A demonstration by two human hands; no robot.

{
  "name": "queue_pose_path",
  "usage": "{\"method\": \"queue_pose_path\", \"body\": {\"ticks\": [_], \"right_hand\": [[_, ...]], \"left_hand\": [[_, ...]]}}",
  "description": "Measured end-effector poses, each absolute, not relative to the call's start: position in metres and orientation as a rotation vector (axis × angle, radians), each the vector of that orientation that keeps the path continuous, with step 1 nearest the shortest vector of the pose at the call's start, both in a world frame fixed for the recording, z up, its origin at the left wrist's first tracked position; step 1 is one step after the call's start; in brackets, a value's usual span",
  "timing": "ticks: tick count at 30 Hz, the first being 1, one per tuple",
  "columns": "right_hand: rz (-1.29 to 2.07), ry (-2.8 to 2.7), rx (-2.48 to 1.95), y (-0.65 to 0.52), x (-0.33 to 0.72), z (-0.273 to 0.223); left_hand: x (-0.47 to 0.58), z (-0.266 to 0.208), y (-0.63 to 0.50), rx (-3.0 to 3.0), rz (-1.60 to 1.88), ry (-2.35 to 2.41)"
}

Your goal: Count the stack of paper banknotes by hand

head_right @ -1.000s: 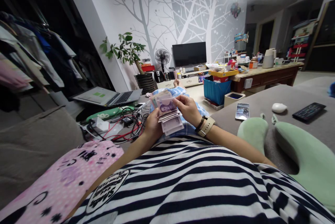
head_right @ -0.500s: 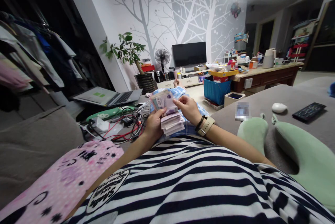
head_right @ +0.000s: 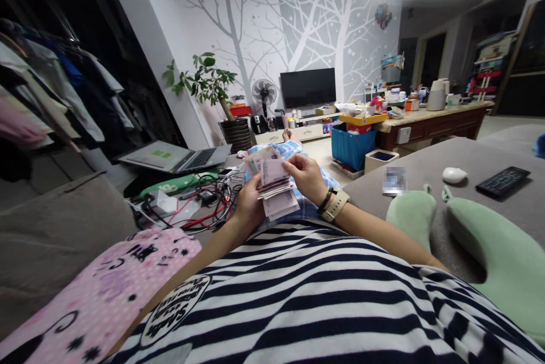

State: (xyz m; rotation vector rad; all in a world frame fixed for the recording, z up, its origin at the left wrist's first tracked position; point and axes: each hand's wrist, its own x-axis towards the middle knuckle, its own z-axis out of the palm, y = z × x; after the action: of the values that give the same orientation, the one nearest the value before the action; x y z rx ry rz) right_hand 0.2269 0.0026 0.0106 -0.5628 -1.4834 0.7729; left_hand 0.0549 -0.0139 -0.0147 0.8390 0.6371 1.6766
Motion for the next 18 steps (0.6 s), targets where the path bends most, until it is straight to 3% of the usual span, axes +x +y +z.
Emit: {"method": "queue_pose_path", "body": {"ticks": [18], "right_hand": [[0.792, -1.464, -0.489, 0.003, 0.226, 0.009]], "left_hand": [[0.053, -0.023, -0.007, 0.953, 1.677, 0.733]]}}
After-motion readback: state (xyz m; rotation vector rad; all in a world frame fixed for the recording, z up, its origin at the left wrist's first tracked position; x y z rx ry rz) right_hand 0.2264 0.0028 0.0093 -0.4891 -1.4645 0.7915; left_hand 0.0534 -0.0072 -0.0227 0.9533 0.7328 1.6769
